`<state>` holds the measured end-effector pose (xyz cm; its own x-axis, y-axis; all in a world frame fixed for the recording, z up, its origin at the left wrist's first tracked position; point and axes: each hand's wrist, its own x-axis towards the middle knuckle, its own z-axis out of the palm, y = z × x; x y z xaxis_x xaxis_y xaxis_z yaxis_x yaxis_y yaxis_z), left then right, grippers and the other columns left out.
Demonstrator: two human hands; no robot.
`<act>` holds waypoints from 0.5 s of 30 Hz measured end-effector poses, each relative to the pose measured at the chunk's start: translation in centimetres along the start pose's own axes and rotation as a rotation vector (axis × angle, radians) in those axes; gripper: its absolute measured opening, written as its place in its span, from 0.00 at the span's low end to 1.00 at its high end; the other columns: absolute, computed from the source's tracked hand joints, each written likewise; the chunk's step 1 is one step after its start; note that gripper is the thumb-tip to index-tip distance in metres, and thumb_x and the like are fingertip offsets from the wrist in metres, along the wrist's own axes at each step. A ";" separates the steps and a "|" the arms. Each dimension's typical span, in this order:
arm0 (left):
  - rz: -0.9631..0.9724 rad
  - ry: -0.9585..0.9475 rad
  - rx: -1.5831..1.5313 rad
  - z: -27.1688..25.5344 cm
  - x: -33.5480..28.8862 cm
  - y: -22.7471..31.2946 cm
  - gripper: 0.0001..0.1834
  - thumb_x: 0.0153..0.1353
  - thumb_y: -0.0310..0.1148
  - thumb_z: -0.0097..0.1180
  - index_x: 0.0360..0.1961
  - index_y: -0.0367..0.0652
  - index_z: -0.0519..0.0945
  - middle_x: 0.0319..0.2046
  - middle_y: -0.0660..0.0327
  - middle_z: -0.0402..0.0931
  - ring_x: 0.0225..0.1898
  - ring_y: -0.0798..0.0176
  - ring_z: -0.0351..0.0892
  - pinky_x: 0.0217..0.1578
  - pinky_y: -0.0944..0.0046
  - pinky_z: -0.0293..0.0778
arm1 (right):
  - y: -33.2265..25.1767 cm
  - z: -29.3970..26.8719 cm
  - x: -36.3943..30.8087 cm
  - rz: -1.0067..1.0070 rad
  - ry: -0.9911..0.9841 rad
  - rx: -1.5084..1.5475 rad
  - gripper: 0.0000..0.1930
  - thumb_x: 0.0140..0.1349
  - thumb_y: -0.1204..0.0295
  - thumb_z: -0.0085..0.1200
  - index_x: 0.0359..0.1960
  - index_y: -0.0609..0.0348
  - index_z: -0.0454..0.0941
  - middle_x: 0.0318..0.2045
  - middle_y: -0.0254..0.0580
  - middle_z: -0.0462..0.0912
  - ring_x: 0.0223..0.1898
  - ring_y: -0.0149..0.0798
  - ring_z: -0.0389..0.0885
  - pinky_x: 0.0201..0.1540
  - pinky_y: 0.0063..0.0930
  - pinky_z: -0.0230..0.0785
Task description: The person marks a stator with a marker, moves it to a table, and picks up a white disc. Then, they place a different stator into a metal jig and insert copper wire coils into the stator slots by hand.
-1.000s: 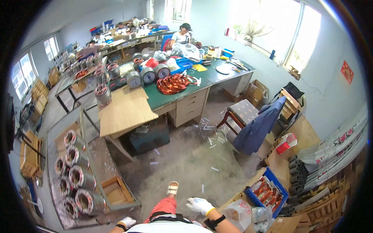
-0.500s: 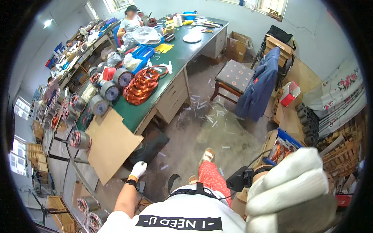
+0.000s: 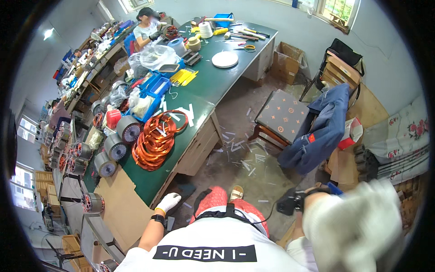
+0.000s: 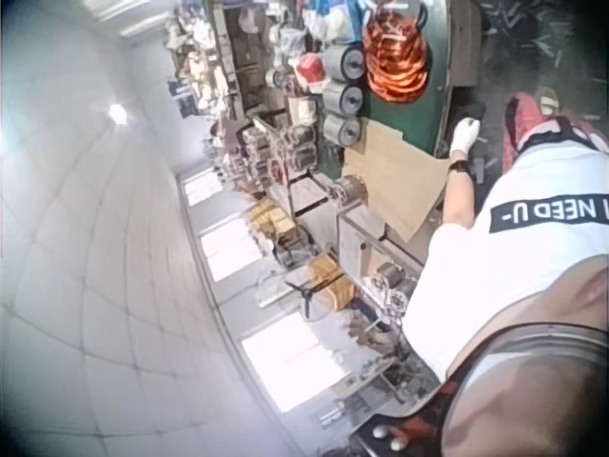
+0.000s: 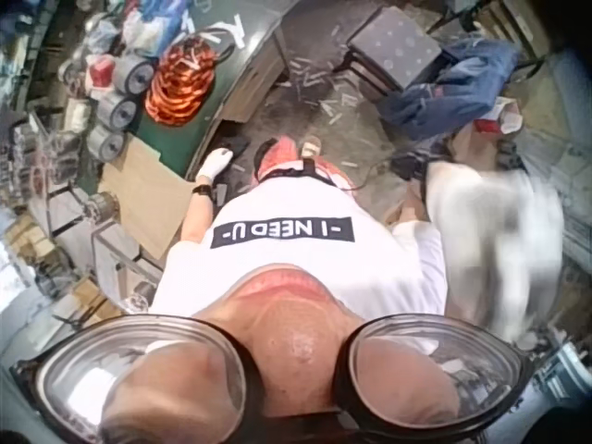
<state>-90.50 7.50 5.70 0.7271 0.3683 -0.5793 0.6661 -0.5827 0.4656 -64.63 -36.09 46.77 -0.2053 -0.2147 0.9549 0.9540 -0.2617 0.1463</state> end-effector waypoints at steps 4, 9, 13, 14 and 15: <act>-0.046 0.003 0.010 -4.4 5.0 3.0 0.22 0.60 0.45 0.53 0.46 0.38 0.82 0.45 0.45 0.81 0.51 0.47 0.79 0.53 0.55 0.73 | 4.7 9.1 -1.4 0.278 -0.151 0.641 0.14 0.56 0.61 0.49 0.33 0.60 0.71 0.26 0.38 0.72 0.27 0.38 0.67 0.28 0.34 0.59; 0.003 0.062 -0.081 -11.5 12.2 11.8 0.21 0.59 0.43 0.52 0.45 0.36 0.82 0.45 0.45 0.81 0.49 0.47 0.80 0.52 0.56 0.73 | 14.5 16.4 0.1 0.609 -0.800 0.969 0.09 0.31 0.76 0.58 0.16 0.60 0.69 0.17 0.38 0.69 0.17 0.33 0.65 0.16 0.24 0.54; 0.386 0.084 -0.328 -23.9 15.2 28.8 0.14 0.62 0.34 0.54 0.43 0.36 0.82 0.40 0.52 0.82 0.44 0.54 0.81 0.47 0.62 0.73 | 19.3 20.5 0.5 0.602 -1.239 0.524 0.14 0.34 0.75 0.58 0.14 0.55 0.62 0.18 0.37 0.67 0.20 0.34 0.67 0.20 0.25 0.55; 0.594 0.153 -0.274 -28.4 14.2 35.7 0.12 0.61 0.31 0.55 0.42 0.37 0.82 0.38 0.55 0.81 0.42 0.57 0.80 0.46 0.62 0.72 | 21.3 19.6 -3.4 0.550 -0.845 0.520 0.13 0.48 0.71 0.53 0.14 0.49 0.61 0.19 0.32 0.68 0.23 0.29 0.64 0.29 0.25 0.53; 0.795 0.130 -0.358 -32.5 13.2 40.9 0.11 0.59 0.30 0.56 0.41 0.36 0.82 0.39 0.54 0.81 0.44 0.56 0.79 0.46 0.60 0.72 | 23.3 19.4 -5.3 0.481 -0.451 0.493 0.18 0.63 0.68 0.48 0.14 0.43 0.60 0.20 0.27 0.69 0.25 0.23 0.60 0.39 0.24 0.51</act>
<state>-48.25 12.07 38.86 0.9962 0.0419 0.0761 -0.0494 -0.4474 0.8930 -37.03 -22.79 50.16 0.2579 0.2287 0.9387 0.9231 0.2286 -0.3093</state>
